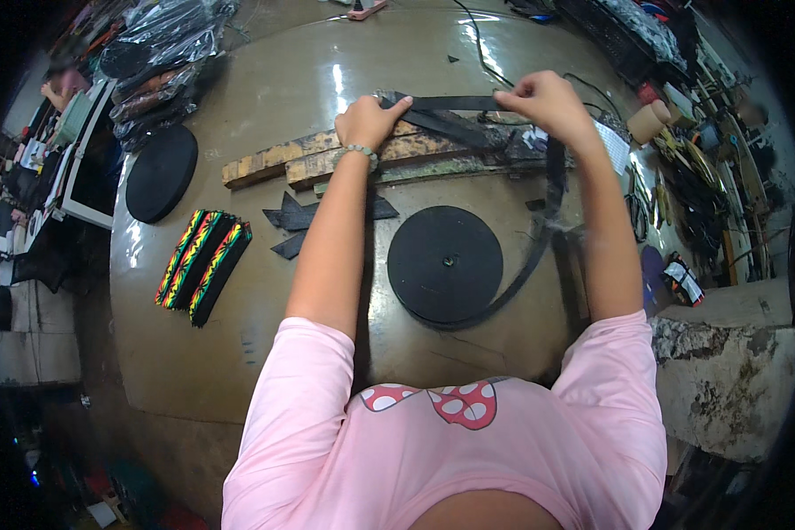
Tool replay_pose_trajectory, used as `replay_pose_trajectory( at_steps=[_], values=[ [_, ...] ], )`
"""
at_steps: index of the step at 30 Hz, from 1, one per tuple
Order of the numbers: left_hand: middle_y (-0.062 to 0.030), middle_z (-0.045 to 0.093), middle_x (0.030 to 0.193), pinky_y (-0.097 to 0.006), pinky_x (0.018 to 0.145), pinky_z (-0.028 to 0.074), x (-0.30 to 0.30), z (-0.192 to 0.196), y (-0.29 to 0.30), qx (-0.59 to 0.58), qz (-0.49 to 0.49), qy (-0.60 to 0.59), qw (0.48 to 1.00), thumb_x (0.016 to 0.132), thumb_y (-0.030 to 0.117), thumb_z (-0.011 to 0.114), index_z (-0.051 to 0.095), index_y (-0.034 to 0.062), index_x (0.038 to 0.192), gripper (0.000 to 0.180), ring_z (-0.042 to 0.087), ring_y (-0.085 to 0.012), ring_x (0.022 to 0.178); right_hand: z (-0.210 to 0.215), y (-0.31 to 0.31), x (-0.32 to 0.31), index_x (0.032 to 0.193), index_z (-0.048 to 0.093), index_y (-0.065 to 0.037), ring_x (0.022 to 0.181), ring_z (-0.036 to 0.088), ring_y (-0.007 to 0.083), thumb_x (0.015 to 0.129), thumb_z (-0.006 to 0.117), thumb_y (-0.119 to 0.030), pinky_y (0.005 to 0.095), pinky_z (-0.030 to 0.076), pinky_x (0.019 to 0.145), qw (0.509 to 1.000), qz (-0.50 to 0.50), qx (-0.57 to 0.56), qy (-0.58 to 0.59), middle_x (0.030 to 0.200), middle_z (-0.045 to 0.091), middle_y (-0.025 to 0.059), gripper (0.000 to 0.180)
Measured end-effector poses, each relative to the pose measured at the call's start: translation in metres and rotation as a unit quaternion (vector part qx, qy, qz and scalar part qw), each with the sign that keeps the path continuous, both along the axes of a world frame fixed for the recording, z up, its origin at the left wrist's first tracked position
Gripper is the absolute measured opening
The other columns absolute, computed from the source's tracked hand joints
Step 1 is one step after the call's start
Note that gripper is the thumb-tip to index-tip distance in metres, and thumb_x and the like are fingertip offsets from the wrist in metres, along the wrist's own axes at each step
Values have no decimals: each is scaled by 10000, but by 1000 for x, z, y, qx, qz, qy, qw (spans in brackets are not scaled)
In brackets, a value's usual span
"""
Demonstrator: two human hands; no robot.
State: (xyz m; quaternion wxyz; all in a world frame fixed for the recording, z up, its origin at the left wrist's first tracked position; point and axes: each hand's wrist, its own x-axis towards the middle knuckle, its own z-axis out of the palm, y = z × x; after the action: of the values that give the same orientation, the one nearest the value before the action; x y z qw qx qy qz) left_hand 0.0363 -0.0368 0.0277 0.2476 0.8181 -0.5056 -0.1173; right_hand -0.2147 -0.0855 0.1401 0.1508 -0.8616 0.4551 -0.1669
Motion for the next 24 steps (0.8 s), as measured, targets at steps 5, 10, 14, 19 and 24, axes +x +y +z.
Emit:
replay_pose_trajectory(
  at_steps=[5,10,14,19,24],
  values=[
    [-144,678,760,-358,662,472,0,1,1,2,6,-8,1000,691,689,575,704,54,754,651,658,-296,759,-41,-21,-49,742,649,-42,487,409,75,772,706,-399,252,320,457,950,-107,254,-146,581,513,-39,363],
    [-138,676,752,-368,691,457,-2,4,2,4,10,-4,1000,698,681,573,704,51,752,646,654,-291,764,-85,-20,-62,735,632,-96,494,358,52,784,700,-421,226,246,463,924,-107,308,-197,578,460,-78,335],
    [-139,671,735,-378,717,440,-2,2,2,-11,9,-3,1000,701,673,573,703,51,740,637,648,-292,762,-97,-14,-62,681,577,-128,485,318,48,802,678,-444,227,220,459,915,-116,329,-205,564,404,-91,353],
    [-144,667,726,-385,711,432,-2,1,2,-9,8,-3,1000,703,670,573,701,48,727,635,643,-298,744,-104,-15,-62,653,560,-118,485,322,59,791,673,-485,232,226,463,916,-118,328,-199,558,399,-80,408],
    [-146,664,714,-391,707,422,-2,2,2,-6,8,-5,1000,708,671,568,700,45,726,639,640,-304,734,-110,-17,-64,617,513,-128,480,329,65,793,655,-516,235,230,456,922,-122,319,-181,559,401,-72,449]
  ],
)
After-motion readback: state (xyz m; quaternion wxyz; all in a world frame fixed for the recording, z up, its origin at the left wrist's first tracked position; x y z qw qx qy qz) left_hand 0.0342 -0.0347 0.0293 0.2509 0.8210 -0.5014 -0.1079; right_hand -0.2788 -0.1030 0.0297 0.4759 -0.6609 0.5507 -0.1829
